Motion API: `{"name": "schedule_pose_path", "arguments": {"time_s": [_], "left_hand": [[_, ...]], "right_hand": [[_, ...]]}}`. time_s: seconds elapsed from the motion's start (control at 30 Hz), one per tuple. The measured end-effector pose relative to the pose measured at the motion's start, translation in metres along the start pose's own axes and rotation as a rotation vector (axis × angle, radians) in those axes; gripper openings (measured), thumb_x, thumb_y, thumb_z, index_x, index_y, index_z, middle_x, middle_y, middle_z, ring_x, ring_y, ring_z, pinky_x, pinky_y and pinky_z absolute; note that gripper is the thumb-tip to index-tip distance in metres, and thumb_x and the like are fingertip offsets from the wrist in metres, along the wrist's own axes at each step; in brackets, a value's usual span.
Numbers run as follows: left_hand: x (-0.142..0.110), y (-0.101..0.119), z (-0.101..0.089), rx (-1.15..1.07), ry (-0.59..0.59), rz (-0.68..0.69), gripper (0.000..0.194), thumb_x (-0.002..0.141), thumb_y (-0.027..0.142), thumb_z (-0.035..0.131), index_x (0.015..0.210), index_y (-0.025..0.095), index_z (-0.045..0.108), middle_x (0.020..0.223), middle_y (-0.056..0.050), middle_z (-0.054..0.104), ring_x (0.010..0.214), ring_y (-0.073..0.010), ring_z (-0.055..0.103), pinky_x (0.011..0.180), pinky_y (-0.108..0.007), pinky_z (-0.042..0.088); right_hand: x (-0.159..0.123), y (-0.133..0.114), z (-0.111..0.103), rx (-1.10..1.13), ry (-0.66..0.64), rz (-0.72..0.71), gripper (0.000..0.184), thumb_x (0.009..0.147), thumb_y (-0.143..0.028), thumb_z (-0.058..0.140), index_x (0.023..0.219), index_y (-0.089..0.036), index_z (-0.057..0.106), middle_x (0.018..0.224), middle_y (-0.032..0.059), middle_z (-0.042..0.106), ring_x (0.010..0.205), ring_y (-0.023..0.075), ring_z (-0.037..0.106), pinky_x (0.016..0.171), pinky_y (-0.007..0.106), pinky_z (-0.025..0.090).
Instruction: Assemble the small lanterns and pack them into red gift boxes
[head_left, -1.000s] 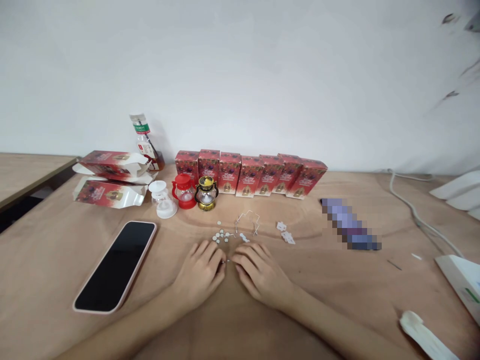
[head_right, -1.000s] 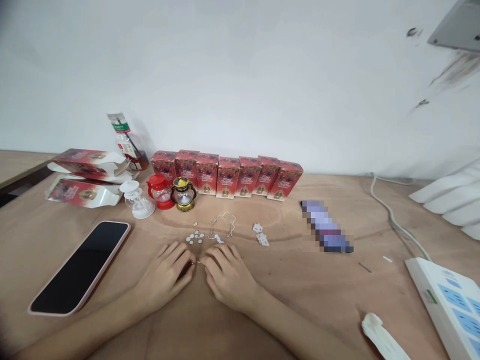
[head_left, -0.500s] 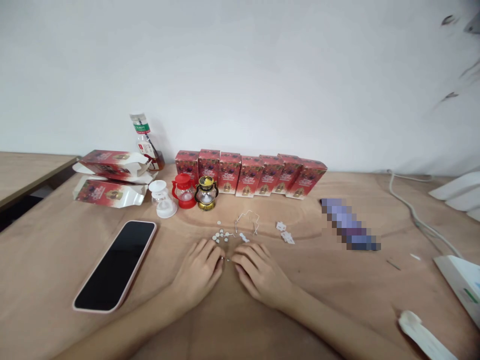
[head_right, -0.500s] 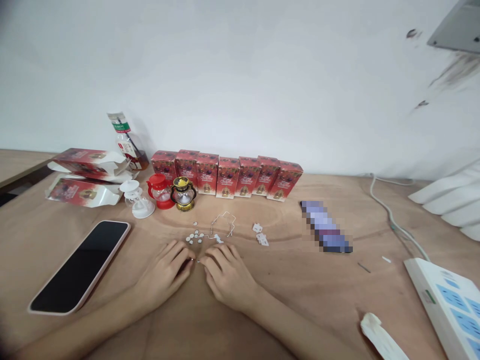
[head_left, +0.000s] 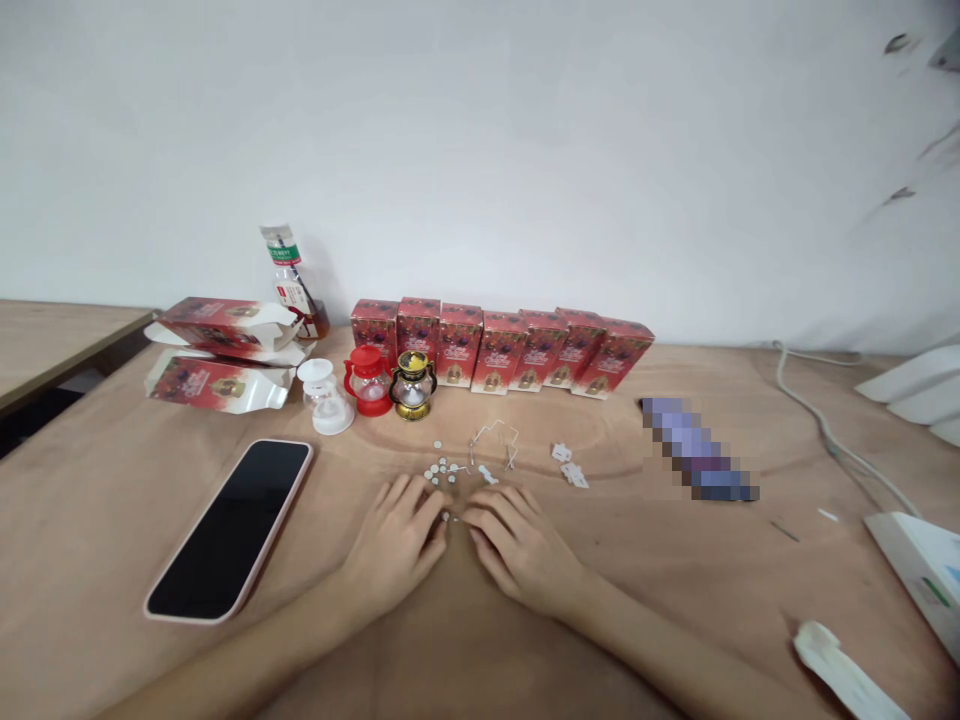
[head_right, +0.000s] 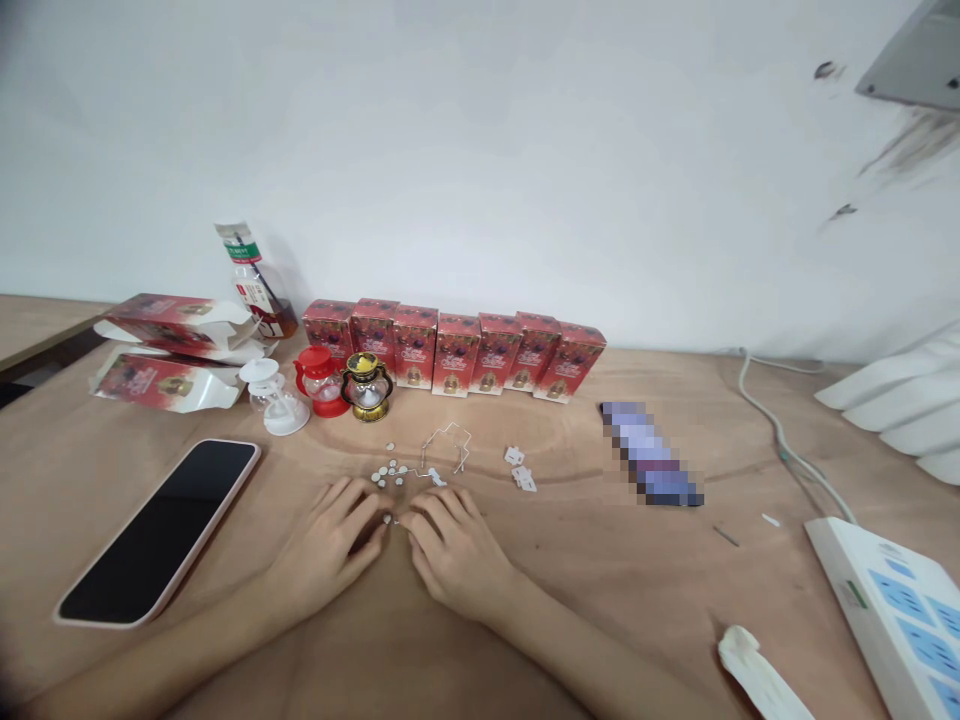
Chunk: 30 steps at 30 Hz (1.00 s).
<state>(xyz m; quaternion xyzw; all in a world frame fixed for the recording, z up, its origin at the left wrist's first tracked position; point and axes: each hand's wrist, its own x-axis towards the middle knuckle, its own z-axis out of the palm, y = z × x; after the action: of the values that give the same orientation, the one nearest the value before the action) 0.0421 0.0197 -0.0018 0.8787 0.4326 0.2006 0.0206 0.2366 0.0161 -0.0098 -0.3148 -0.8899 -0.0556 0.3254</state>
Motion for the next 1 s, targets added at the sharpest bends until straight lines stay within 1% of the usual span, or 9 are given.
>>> {"name": "schedule_pose_path", "arguments": {"time_s": [0.17,0.37,0.5,0.6,0.8,1.0], "left_hand": [[0.0004,-0.0011,0.0015,-0.021,0.014,0.009,0.010,0.082,0.012,0.048,0.082,0.019,0.055,0.086,-0.004,0.059,0.084,-0.0205,0.051,0.071,-0.032,0.042],[0.0010,-0.0005,0.0005,-0.044,0.033,0.020,0.011,0.082,0.011,0.045,0.080,0.019,0.051,0.081,-0.002,0.059,0.080,-0.0196,0.052,0.069,-0.031,0.042],[0.0007,-0.0003,-0.0004,-0.031,0.013,-0.007,0.009,0.083,0.013,0.047,0.084,0.018,0.053,0.085,-0.003,0.060,0.082,-0.0206,0.053,0.070,-0.032,0.043],[0.0003,-0.0006,0.0003,-0.024,0.008,-0.006,0.011,0.083,0.014,0.048,0.089,0.018,0.056,0.089,-0.005,0.060,0.085,-0.0217,0.053,0.072,-0.033,0.043],[0.0000,-0.0014,0.0013,-0.010,0.027,0.010,0.011,0.083,0.013,0.047,0.080,0.019,0.056,0.085,-0.004,0.059,0.083,-0.0201,0.052,0.071,-0.032,0.042],[0.0006,-0.0008,-0.0008,-0.052,0.053,0.026,0.014,0.082,0.010,0.045,0.081,0.019,0.055,0.082,-0.002,0.060,0.080,-0.0191,0.052,0.070,-0.031,0.040]], "right_hand": [[-0.0005,0.0002,0.0010,0.001,0.003,0.000,0.016,0.087,-0.009,0.044,0.094,-0.013,0.059,0.092,0.0089,0.064,0.087,0.0206,0.052,0.081,0.035,0.044],[-0.0005,0.0005,0.0005,0.005,-0.005,0.004,0.016,0.087,-0.009,0.044,0.095,-0.014,0.058,0.091,0.0085,0.064,0.087,0.0202,0.053,0.080,0.035,0.044],[-0.0003,0.0002,0.0002,0.003,-0.004,0.001,0.016,0.087,-0.009,0.045,0.095,-0.014,0.058,0.091,0.0086,0.064,0.088,0.0204,0.053,0.081,0.035,0.044],[-0.0008,0.0005,0.0005,0.006,0.002,0.004,0.016,0.087,-0.009,0.045,0.095,-0.014,0.058,0.092,0.0085,0.064,0.088,0.0203,0.054,0.082,0.035,0.044],[-0.0014,0.0006,0.0009,0.003,-0.013,0.008,0.017,0.087,-0.009,0.044,0.096,-0.014,0.058,0.092,0.0088,0.064,0.088,0.0199,0.054,0.081,0.035,0.044],[-0.0009,-0.0002,0.0009,-0.001,-0.004,0.004,0.016,0.086,-0.009,0.046,0.095,-0.014,0.058,0.092,0.0086,0.064,0.088,0.0202,0.054,0.082,0.035,0.044]]}}
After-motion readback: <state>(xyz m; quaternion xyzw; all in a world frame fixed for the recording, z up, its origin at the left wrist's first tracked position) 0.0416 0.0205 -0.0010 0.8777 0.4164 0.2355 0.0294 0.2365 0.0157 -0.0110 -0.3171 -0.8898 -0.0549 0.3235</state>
